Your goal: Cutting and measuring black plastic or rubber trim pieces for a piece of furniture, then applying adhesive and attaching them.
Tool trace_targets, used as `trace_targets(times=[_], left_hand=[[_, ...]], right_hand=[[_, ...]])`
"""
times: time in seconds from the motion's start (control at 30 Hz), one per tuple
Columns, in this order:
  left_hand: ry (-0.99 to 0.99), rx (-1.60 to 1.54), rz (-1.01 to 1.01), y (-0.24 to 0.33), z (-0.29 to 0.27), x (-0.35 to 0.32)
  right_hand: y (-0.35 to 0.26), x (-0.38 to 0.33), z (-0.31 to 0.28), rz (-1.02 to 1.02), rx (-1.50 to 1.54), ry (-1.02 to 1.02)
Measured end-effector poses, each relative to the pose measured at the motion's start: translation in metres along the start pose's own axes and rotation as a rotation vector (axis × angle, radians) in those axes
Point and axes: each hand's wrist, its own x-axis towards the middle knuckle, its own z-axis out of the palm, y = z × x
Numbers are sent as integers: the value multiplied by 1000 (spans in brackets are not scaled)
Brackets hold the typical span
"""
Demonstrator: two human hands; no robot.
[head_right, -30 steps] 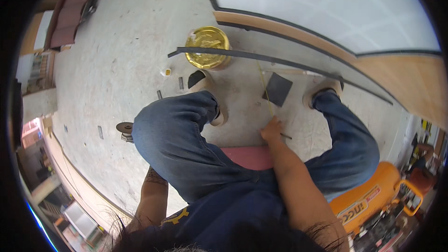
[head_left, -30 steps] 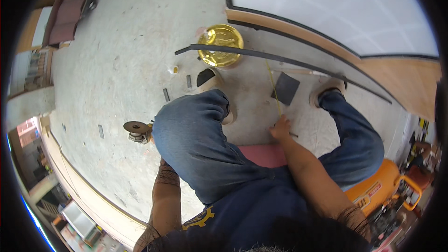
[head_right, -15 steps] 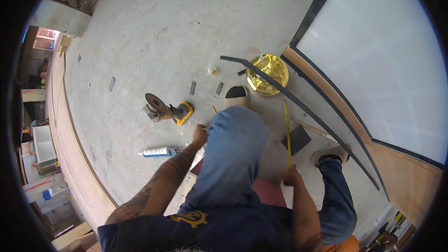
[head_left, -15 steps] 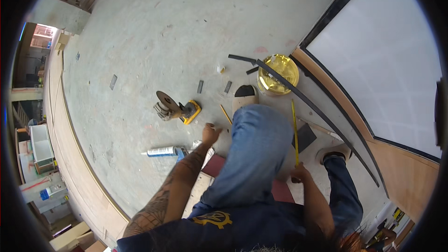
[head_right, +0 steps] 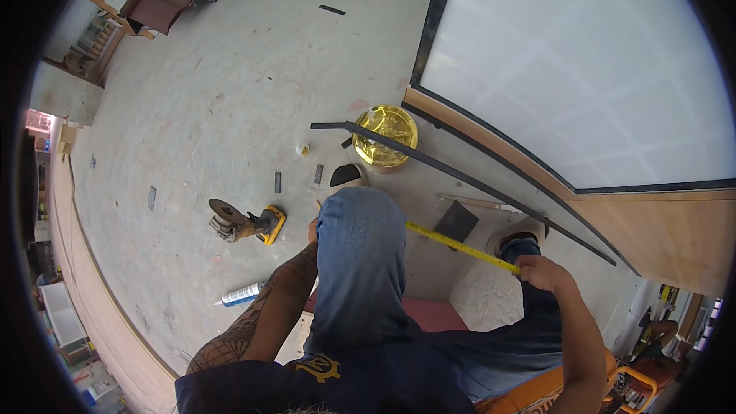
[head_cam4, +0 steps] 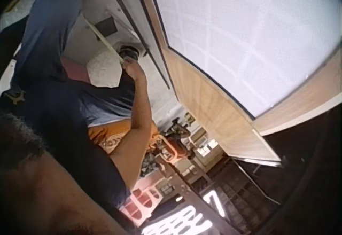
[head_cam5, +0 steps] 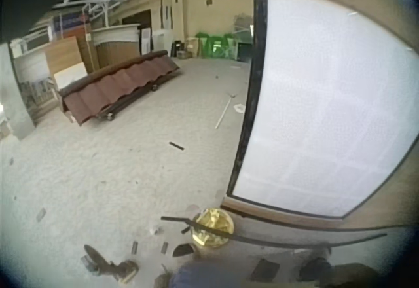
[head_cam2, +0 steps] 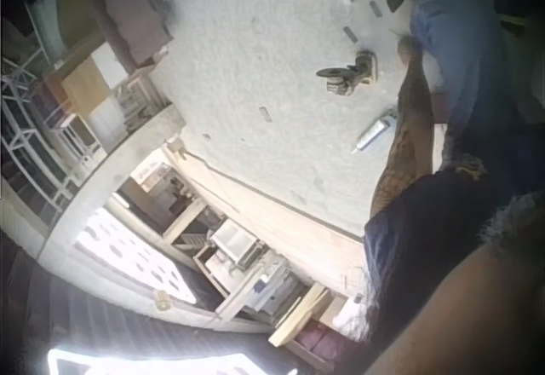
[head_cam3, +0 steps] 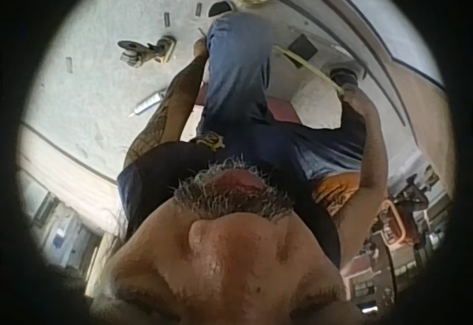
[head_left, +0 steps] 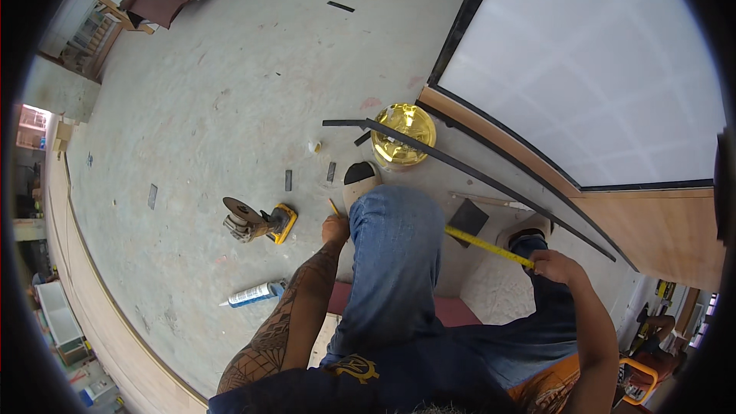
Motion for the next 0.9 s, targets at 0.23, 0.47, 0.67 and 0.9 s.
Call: trace_targets(times=[0.23, 0.47, 0.67, 0.9], left_hand=[[258, -214, 52, 3, 2, 8], [333, -463, 185, 46, -49, -8], [177, -457, 345, 134, -134, -48], [93, -668, 480, 260, -179, -76]], right_hand=[[-26, 42, -29, -330, -42, 489], [-89, 153, -16, -434, -159, 729], [-107, 186, -11, -432, -248, 809], [-99, 187, -5, -414, -217, 805]])
